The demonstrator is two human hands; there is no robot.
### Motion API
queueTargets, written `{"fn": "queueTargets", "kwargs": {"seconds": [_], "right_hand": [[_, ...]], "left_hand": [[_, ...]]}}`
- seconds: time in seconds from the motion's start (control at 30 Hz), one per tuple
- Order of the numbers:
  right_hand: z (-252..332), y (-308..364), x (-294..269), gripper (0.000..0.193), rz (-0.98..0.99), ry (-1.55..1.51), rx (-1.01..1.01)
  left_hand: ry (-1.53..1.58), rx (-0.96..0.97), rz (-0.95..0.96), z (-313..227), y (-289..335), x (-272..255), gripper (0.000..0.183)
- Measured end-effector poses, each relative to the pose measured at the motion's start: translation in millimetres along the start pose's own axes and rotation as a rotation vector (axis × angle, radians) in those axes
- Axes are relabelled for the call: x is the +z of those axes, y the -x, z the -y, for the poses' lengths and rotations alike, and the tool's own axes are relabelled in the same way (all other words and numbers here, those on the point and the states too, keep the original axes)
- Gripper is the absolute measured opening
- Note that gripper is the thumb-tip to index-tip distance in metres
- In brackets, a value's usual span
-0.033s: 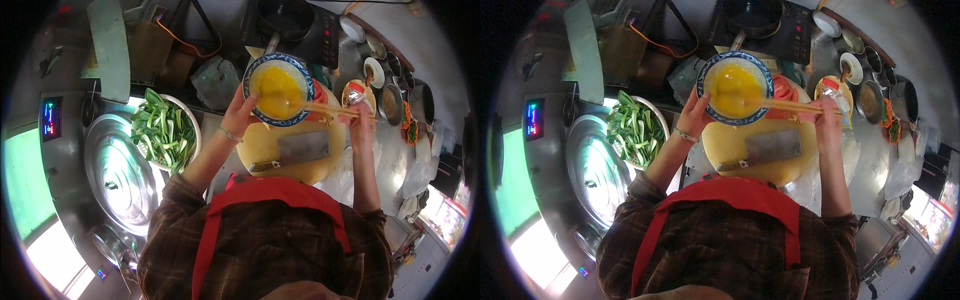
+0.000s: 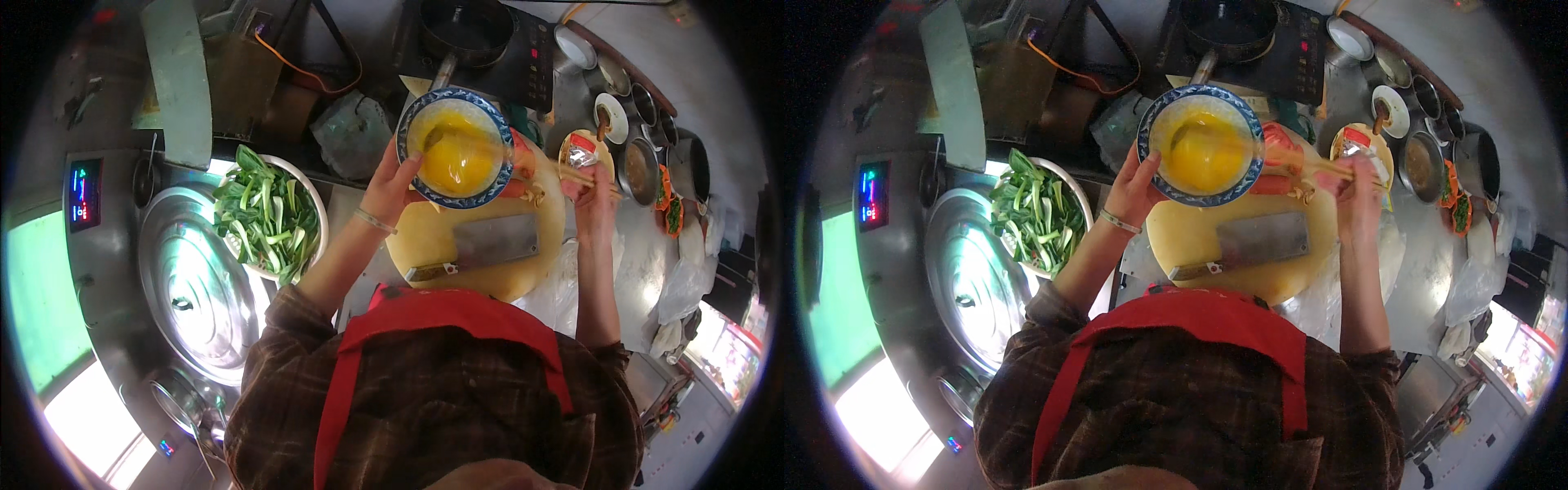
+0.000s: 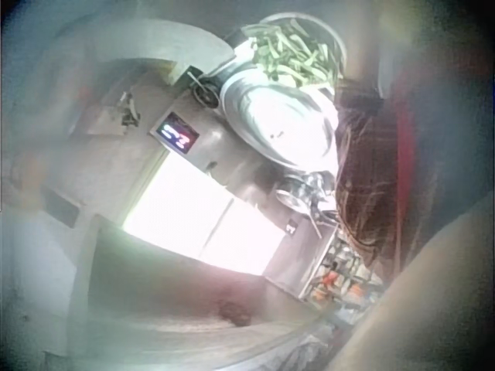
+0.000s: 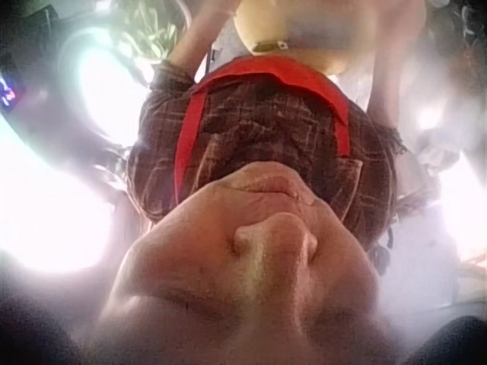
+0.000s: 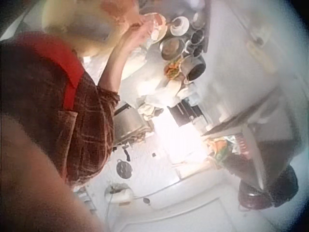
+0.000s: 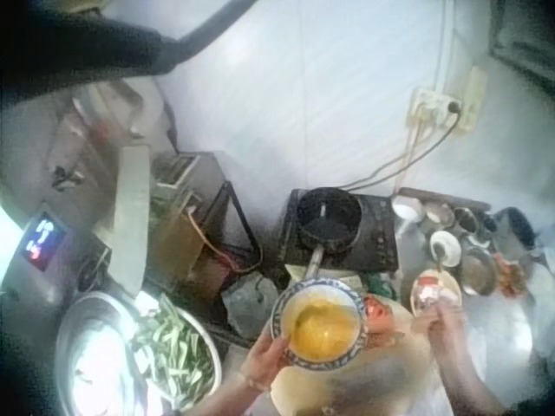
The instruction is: The person whisks eggs in a bowl with chopsticks, pours the mixture into a small pan on an induction cooktop, scrambles the eggs, and transfers them into a bowl of noodles. The person then scrapes the pan clean and places it aside.
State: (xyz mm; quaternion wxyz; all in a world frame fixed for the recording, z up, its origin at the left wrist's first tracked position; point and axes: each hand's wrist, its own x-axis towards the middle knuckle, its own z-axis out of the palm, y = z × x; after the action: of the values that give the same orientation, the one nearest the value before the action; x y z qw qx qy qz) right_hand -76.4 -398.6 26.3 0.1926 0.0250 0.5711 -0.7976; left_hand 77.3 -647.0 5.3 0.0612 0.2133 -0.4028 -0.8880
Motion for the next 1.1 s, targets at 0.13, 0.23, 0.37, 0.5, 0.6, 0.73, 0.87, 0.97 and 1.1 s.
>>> {"fn": "queueTargets", "kwargs": {"seconds": [0.13,0.23,0.37,0.5,0.6,0.73,0.87,0.97,1.1], "right_hand": [[-2.0,6.2,-5.6,0.023,0.216,0.190,0.020],[3.5,-3.1,-9.3,0.023,-0.036,0.108,-0.066],[3.9,1.7,-16.2,0.023,0.138,0.168,-0.042],[9.6,4.5,-13.6,0.025,0.125,0.160,-0.068],[13.3,1.0,-15.7,0.027,0.033,0.183,-0.047],[10.5,11.2,-16.6,0.026,0.216,0.226,-0.039],[8.7,0.7,-21.9,0.026,0.088,0.188,-0.039],[10.6,7.7,-19.0,0.025,0.142,0.197,-0.063],[14.8,3.8,-20.8,0.024,0.169,0.228,-0.087]], "left_hand": [[-0.020,-0.001,-0.006,7.3,-3.5,-0.5,0.041],[0.017,-0.007,0.014,6.3,-3.0,3.0,0.049],[-0.030,-0.002,-0.008,8.8,-0.5,5.4,0.046],[-0.048,0.008,-0.003,8.4,-0.5,5.0,0.043],[-0.017,0.008,-0.004,9.9,2.9,4.8,0.042],[-0.095,-0.004,-0.006,7.0,2.2,10.4,0.046],[-0.044,-0.023,-0.006,8.4,3.7,10.2,0.046],[-0.045,-0.012,0.002,10.1,4.8,10.1,0.046],[-0.064,-0.006,0.012,8.9,2.5,9.9,0.046]]}}
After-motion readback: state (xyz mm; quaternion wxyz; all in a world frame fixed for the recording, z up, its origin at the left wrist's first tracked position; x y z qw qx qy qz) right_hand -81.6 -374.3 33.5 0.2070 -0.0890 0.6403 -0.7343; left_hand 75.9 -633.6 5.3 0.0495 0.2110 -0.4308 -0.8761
